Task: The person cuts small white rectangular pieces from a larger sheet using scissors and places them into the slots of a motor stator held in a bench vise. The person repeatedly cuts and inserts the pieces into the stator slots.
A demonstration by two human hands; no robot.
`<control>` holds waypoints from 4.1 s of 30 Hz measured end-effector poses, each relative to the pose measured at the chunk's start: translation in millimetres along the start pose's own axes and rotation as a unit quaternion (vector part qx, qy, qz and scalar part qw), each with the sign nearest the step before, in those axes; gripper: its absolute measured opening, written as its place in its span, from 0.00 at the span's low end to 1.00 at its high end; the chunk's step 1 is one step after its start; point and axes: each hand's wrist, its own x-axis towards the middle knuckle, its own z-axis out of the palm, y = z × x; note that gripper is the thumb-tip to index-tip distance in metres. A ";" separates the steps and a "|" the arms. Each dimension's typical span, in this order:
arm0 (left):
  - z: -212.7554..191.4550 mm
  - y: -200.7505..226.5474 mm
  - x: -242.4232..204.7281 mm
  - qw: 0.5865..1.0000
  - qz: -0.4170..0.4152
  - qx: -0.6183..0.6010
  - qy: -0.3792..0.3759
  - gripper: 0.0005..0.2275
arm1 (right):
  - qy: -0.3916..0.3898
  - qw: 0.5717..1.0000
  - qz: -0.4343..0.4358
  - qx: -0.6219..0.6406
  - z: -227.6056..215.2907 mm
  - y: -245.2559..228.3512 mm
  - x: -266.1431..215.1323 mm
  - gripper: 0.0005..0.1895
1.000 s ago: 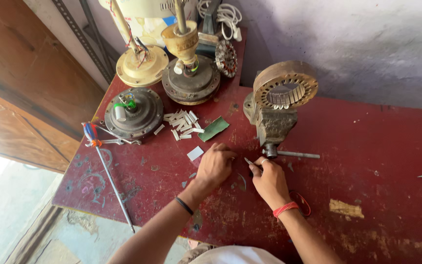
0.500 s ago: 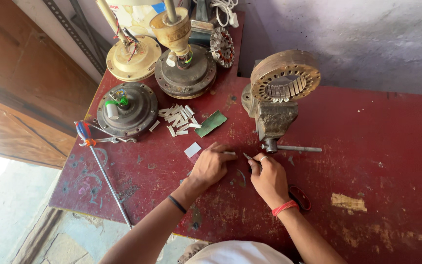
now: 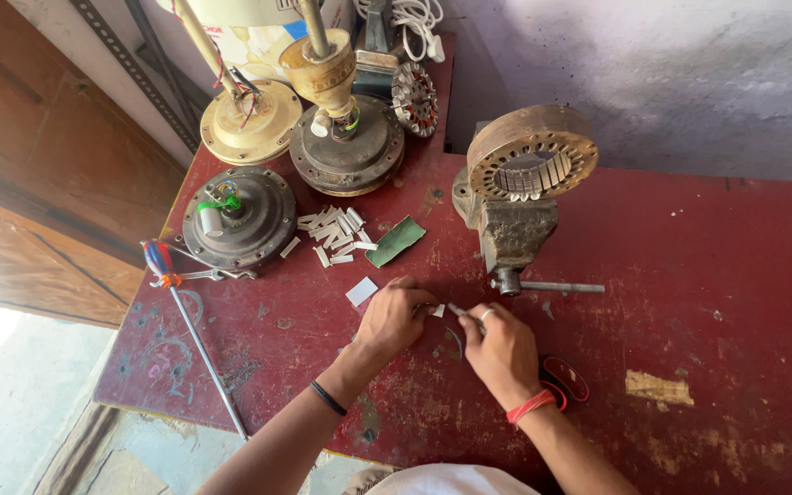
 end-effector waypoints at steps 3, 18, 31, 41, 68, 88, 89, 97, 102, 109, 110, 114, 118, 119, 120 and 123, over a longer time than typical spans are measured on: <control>2.1 -4.4 10.2 0.998 -0.060 0.000 -0.021 0.06 | 0.071 0.988 -0.131 -0.041 3.1 1.0 -5.0 0.07; -0.5 -11.2 69.9 0.955 -0.172 0.065 -0.230 0.20 | 0.049 0.972 -0.180 -0.144 -1.7 -13.5 -8.5 0.18; 6.1 16.0 73.9 0.947 -0.205 0.139 -0.204 0.08 | 0.010 0.961 -0.232 -0.148 2.1 -12.6 -7.0 0.17; 0.1 -26.7 57.6 0.979 -0.125 -0.071 -0.145 0.13 | -0.050 0.989 -0.105 -0.086 -24.0 -7.5 -4.4 0.05; -16.3 11.3 -2.0 0.999 -0.012 -0.013 -0.039 0.15 | 0.056 0.992 -0.109 0.014 -25.3 -12.4 6.7 0.07; 2.2 32.2 39.2 0.962 -0.167 0.146 -0.160 0.58 | 0.048 0.992 -0.111 -0.043 -20.4 -15.6 1.7 0.06; 2.1 32.2 40.0 0.961 -0.166 0.152 -0.163 0.58 | 0.031 0.994 -0.096 -0.049 -20.1 -16.7 3.5 0.06; 2.6 32.8 42.4 0.961 -0.156 0.154 -0.168 0.62 | 0.007 0.995 -0.057 -0.076 -16.4 -24.6 10.2 0.05; 3.5 34.3 48.9 0.948 -0.158 0.182 -0.207 0.64 | -0.002 0.996 -0.046 -0.076 -16.6 -26.0 13.0 0.06; 0.1 38.8 51.0 0.940 -0.169 0.185 -0.232 0.63 | 0.013 0.998 -0.033 -0.059 -9.2 -24.3 16.5 0.06; -0.6 39.8 51.2 0.941 -0.163 0.188 -0.228 0.62 | 0.023 0.998 -0.032 -0.055 -8.3 -23.3 17.5 0.06; -6.3 37.6 44.7 0.942 -0.154 0.186 -0.232 0.61 | 0.061 0.995 -0.064 -0.042 -7.6 -20.0 17.7 0.07; -3.9 28.8 40.1 0.953 -0.145 0.179 -0.195 0.61 | 0.065 0.992 -0.107 -0.021 -10.5 -12.1 9.2 0.07; -2.0 26.7 40.2 0.954 -0.142 0.181 -0.194 0.60 | 0.055 0.992 -0.109 -0.023 -9.9 -11.1 6.4 0.07; 0.0 25.1 40.3 0.954 -0.140 0.184 -0.193 0.60 | 0.046 0.992 -0.111 -0.025 -9.5 -10.3 4.1 0.06; 3.3 23.6 42.4 0.950 -0.148 0.188 -0.199 0.59 | 0.047 0.990 -0.123 -0.041 -8.5 -11.4 1.7 0.06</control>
